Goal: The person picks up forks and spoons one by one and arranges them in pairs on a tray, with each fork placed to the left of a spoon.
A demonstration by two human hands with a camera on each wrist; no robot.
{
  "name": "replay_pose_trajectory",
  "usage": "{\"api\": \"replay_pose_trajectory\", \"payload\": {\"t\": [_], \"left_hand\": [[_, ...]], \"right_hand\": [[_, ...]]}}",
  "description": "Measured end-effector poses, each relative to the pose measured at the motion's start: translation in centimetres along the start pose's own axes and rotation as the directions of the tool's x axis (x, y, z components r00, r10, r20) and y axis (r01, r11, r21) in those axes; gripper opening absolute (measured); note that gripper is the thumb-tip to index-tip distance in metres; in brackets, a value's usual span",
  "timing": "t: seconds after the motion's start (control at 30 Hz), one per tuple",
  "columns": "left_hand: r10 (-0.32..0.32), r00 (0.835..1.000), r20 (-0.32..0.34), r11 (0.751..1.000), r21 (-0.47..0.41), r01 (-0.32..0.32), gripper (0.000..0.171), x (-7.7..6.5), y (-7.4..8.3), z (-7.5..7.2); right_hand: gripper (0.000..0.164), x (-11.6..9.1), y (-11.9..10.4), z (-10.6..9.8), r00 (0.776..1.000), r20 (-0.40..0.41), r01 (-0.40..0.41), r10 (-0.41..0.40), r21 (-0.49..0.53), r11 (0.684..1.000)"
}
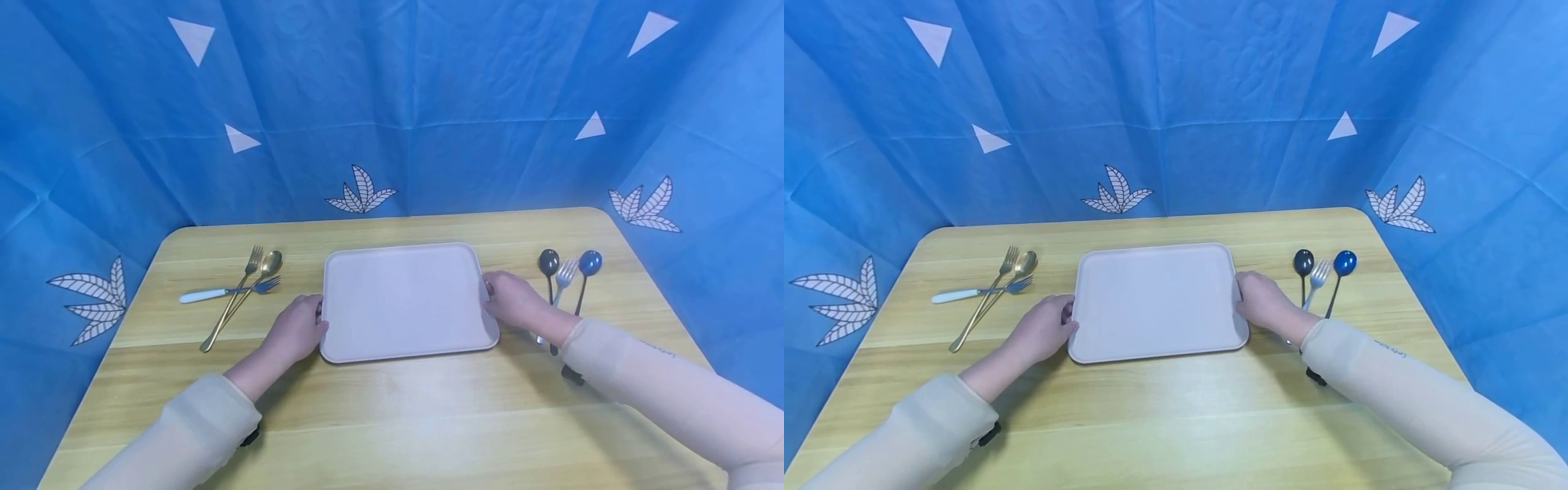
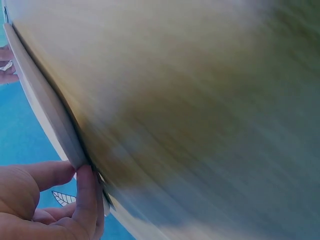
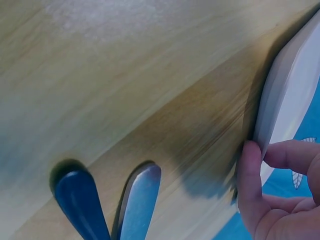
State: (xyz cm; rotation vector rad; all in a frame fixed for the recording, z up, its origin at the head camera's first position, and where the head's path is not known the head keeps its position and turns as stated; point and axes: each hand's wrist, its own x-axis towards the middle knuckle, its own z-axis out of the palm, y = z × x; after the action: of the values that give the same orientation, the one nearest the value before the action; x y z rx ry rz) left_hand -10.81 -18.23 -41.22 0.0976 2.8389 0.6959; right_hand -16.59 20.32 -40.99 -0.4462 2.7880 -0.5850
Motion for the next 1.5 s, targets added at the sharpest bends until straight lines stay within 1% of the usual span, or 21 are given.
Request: {"api": "replay_pose_trajectory", "payload": {"t": [0.27,0.37,0.43,0.47,0.6,0.67,0.8,0.97,1.13,1.3,1.4,1.5], "left_hand": [[-0.004,1.000,0.023,0.999,-0.040,0.005,0.052,0.1,-0.1,-0.3],[0.004,1.000,0.018,0.999,-0.049,-0.004,0.048,0.2,-0.2,-0.4],[0.015,1.000,0.014,0.998,-0.053,-0.014,0.038,0.2,-0.3,-0.4],[0.020,1.000,0.010,0.998,-0.058,-0.019,0.037,0.2,-0.4,-0.5],[0.030,1.000,-0.004,0.996,-0.081,-0.030,0.037,0.0,-0.4,-1.1],[0.031,0.999,-0.015,0.995,-0.092,-0.032,0.043,-0.2,-0.4,-1.6],[0.042,0.999,-0.030,0.994,-0.100,-0.045,0.041,-0.7,-0.6,-2.5],[0.056,0.997,-0.051,0.995,-0.081,-0.060,0.038,-1.0,-1.7,-3.7],[0.064,0.995,-0.081,0.996,-0.057,-0.069,0.036,-0.8,-3.3,-5.0],[0.088,0.989,-0.116,0.995,-0.035,-0.093,0.033,-0.6,-4.7,-6.2],[0.099,0.988,-0.121,0.994,-0.030,-0.103,0.032,-0.5,-5.4,-6.8],[0.093,0.988,-0.124,0.995,-0.017,-0.096,0.032,-0.5,-6.0,-7.3]], "right_hand": [[0.013,0.1,0.0,-0.2,1.000,-0.008,0.000,0.000,0.016,1.000],[0.014,0.1,0.0,-0.2,1.000,-0.010,-0.005,0.005,0.024,1.000],[0.014,0.1,0.0,-0.1,1.000,-0.011,-0.004,0.004,0.027,1.000],[0.015,0.2,0.0,0.0,1.000,-0.012,-0.006,0.007,0.029,1.000],[0.020,0.3,0.0,0.1,1.000,-0.016,-0.004,0.005,0.032,0.999],[0.022,0.3,0.0,0.1,1.000,-0.018,-0.011,0.012,0.032,0.999],[0.025,0.3,-0.1,0.0,1.000,-0.013,-0.015,0.015,0.036,0.999],[0.026,0.2,0.0,0.0,1.000,-0.002,-0.019,0.019,0.033,0.999],[0.026,0.2,0.1,0.1,1.000,0.001,-0.029,0.029,0.027,0.999],[0.025,0.2,0.0,0.2,0.999,0.003,-0.036,0.036,0.029,0.999],[0.026,0.2,0.1,0.3,0.999,0.000,-0.032,0.032,0.027,0.999],[0.028,0.3,0.1,0.3,0.999,-0.001,-0.038,0.038,0.025,0.999]]}}
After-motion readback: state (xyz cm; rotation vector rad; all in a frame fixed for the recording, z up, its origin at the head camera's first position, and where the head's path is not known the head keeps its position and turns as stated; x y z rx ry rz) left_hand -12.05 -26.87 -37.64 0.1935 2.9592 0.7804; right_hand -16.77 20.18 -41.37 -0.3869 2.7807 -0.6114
